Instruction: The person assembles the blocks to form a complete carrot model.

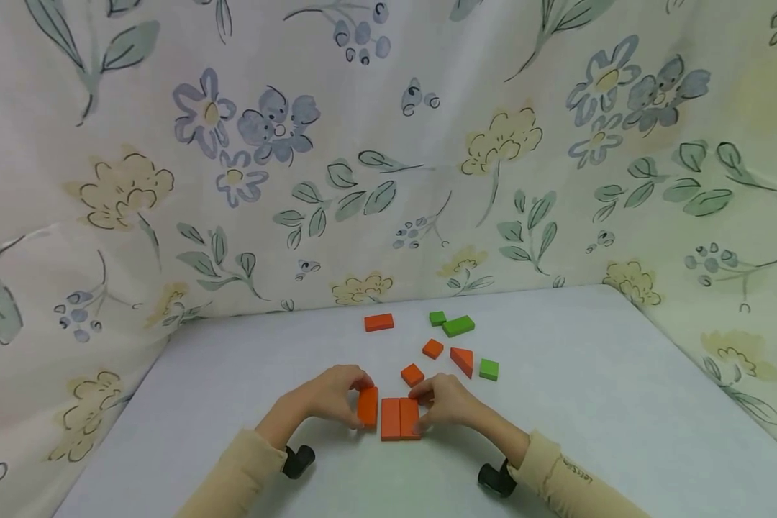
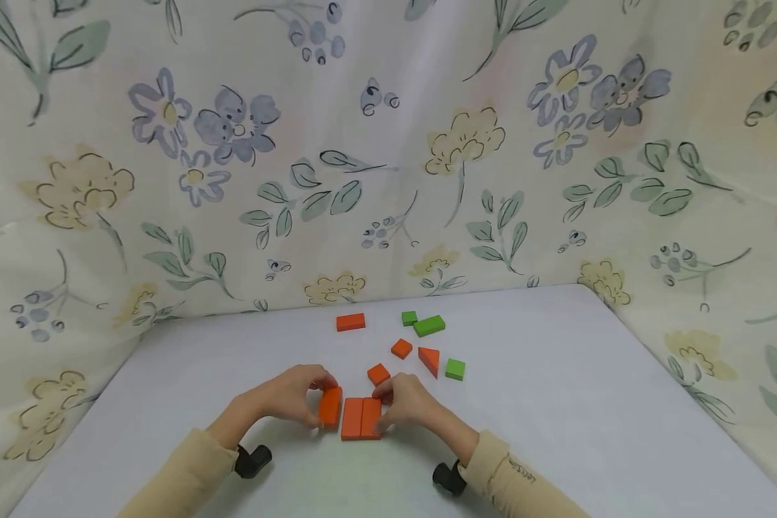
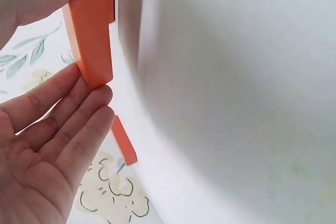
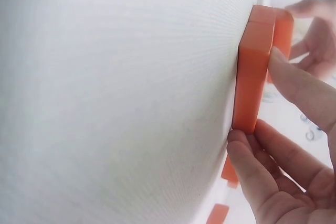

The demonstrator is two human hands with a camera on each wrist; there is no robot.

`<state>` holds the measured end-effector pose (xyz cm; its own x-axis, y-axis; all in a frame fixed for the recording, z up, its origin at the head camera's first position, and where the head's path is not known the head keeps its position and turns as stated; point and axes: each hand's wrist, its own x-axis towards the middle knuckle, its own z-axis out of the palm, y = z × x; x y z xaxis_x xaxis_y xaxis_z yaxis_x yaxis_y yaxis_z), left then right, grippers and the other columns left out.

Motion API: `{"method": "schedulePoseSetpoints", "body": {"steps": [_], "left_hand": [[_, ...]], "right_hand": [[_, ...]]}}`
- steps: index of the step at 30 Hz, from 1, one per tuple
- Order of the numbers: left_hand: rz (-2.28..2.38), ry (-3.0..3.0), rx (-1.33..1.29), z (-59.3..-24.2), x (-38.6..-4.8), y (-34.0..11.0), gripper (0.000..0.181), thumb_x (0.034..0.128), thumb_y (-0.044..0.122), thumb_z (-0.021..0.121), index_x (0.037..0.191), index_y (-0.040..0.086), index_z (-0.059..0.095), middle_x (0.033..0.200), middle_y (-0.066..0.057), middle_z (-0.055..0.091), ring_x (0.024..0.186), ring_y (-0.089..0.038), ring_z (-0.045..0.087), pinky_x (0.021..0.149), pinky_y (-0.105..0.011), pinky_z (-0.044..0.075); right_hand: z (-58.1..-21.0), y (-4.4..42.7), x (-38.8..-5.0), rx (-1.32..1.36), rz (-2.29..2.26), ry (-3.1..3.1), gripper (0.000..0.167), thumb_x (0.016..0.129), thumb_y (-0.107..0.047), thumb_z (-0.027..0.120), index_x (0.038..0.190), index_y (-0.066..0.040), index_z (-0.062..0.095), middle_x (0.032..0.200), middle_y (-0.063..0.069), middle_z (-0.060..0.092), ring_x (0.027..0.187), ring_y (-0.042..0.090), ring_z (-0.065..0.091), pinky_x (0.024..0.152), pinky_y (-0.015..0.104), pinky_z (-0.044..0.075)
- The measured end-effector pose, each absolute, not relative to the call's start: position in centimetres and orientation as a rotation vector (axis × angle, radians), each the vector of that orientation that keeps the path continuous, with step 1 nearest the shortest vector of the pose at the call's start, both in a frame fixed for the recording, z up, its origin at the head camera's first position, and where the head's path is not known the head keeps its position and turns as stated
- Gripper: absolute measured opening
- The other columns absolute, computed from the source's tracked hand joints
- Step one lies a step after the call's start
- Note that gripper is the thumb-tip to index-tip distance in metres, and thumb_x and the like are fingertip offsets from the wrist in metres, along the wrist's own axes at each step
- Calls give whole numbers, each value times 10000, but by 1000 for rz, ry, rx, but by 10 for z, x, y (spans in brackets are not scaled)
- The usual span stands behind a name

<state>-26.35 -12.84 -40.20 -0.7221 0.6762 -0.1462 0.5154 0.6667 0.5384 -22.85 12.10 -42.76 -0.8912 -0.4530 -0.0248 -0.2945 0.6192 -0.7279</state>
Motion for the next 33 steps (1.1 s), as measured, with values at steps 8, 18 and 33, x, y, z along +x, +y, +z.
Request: {"method": "schedulePoseSetpoints", "body": {"steps": [8, 18, 33], "left_hand": [[655, 2536, 1014, -408, -258, -127, 508, 713, 214, 837, 1150, 64, 627, 1080, 32, 595, 1018, -211, 553, 927, -411, 470], [631, 2547, 1041, -410, -253, -125, 513, 711, 241, 838, 1140, 49, 632, 1056, 22, 603, 986, -180, 552, 907, -368, 478], [593, 2586, 1086, -412, -252, -124, 511, 711, 240, 845, 1129, 27, 643, 1029, -1, 612, 966, -181, 556, 905, -365, 476]], "right_hand": [[-427, 122, -228, -655, -1131, 2641, 404, 689, -85, 868, 1051, 5, 714, 964, 35, 682, 849, 188, 579, 745, 280, 505], [-426, 124, -228, -669, -1134, 2629, 411, 687, -79, 868, 1053, 21, 711, 981, 57, 686, 861, 199, 584, 767, 293, 508], [-427, 123, -228, -665, -1132, 2638, 423, 678, -89, 876, 1052, 24, 713, 985, 51, 687, 860, 188, 598, 771, 299, 523]]}}
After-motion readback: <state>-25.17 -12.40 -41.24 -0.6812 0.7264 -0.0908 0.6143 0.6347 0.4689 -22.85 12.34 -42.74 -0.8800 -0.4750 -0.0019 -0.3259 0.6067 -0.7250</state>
